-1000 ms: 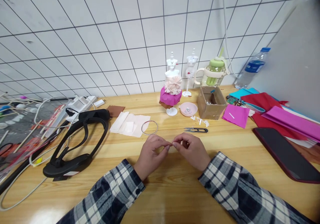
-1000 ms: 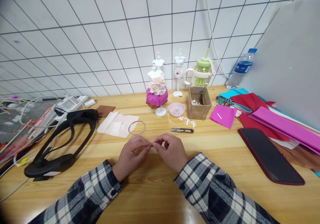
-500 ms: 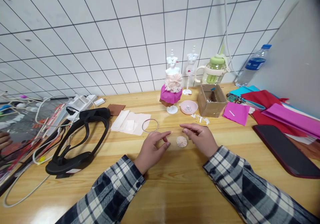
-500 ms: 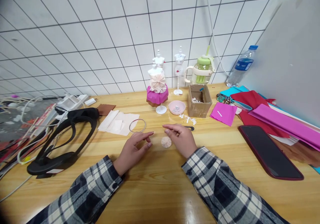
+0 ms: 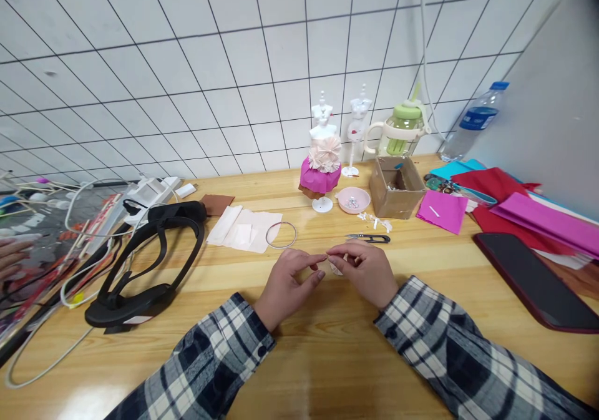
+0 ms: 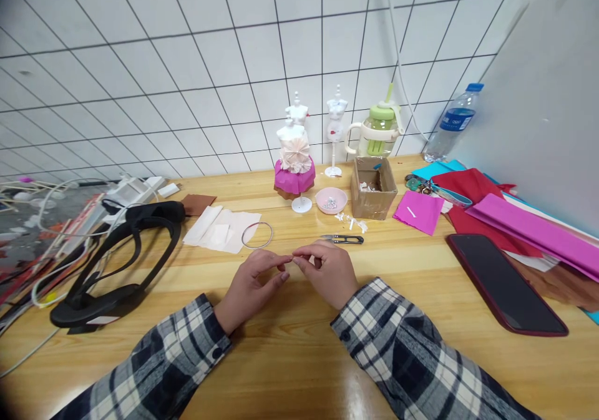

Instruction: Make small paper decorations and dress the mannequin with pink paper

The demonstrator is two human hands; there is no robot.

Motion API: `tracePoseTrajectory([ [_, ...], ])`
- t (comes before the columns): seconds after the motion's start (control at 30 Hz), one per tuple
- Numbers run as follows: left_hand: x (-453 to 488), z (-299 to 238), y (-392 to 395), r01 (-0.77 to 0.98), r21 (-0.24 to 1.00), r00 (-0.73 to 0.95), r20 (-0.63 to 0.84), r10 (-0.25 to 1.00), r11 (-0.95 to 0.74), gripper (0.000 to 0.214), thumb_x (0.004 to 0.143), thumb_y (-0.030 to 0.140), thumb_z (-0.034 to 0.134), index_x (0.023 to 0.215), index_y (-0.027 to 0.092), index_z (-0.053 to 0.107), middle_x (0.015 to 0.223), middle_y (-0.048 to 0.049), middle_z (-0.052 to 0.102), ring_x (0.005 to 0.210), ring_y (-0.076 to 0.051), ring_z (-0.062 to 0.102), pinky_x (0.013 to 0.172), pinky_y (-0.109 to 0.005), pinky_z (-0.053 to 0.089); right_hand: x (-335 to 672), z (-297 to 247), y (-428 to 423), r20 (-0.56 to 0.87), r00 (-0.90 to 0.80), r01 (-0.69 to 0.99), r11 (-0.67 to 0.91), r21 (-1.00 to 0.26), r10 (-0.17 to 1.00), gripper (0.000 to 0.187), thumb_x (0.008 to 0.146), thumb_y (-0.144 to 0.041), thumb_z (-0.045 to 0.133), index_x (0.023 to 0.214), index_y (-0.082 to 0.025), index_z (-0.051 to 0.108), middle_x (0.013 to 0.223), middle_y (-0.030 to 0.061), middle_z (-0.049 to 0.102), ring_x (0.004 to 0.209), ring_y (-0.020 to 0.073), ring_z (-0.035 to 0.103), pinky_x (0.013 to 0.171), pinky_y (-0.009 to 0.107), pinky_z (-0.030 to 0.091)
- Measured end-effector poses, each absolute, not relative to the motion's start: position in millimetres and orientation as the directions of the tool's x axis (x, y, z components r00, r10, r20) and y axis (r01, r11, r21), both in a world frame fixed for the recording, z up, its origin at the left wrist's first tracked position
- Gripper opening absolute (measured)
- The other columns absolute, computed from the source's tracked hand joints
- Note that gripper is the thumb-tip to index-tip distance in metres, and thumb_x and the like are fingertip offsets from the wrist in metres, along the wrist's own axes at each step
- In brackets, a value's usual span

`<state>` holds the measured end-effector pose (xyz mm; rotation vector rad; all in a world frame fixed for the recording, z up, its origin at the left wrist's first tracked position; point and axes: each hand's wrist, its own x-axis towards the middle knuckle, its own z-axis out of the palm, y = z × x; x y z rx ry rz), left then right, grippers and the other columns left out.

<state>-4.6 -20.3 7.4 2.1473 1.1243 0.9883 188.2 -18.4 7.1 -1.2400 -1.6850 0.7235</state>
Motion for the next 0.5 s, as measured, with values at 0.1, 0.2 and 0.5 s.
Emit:
tracePoseTrajectory([
  [0.1, -4, 7, -21, 0.459, 0.714, 0.406, 0.361, 0.84, -0.529, 0.022, 0.085, 0.028, 0.065, 0.105, 0.025, 0.07, 0.085, -0.0018, 0.07, 0.082, -0.017, 0.06, 0.08, -0.033, 0.042, 189, 6, -18, 0.302, -0.112, 0.444, 0.32, -0.837, 0.947, 0.011, 0.081, -0.028, 0.066, 0.081, -0.02, 0.074, 0.069, 0.0014, 0.064, 0.059, 0.0126, 0.051, 0.055, 0.026, 0.04],
  [0.2, -3, 8, -22, 0.466, 0.712, 0.41, 0.352, 0.841, -0.525, 0.019, 0.084, 0.029, 0.065, 0.102, 0.025, 0.07, 0.085, -0.0018, 0.071, 0.081, -0.017, 0.06, 0.079, -0.033, 0.042, 188, 8, -20, 0.314, -0.159, 0.498, 0.351, -0.793, 0.936, 0.009, 0.082, -0.026, 0.064, 0.08, -0.02, 0.07, 0.068, 0.0, 0.06, 0.058, 0.0121, 0.049, 0.056, 0.026, 0.039],
  [0.5, -7, 11, -19, 0.51, 0.778, 0.303, 0.236, 0.923, -0.366, 0.018, 0.084, 0.031, 0.063, 0.097, 0.022, 0.072, 0.079, -0.0026, 0.069, 0.079, -0.017, 0.061, 0.078, -0.031, 0.047, 198, 7, -11, 0.256, -0.098, 0.397, 0.274, -0.876, 0.962, 0.016, 0.087, -0.032, 0.056, 0.086, -0.018, 0.064, 0.077, 0.002, 0.062, 0.062, 0.0131, 0.052, 0.059, 0.026, 0.044],
])
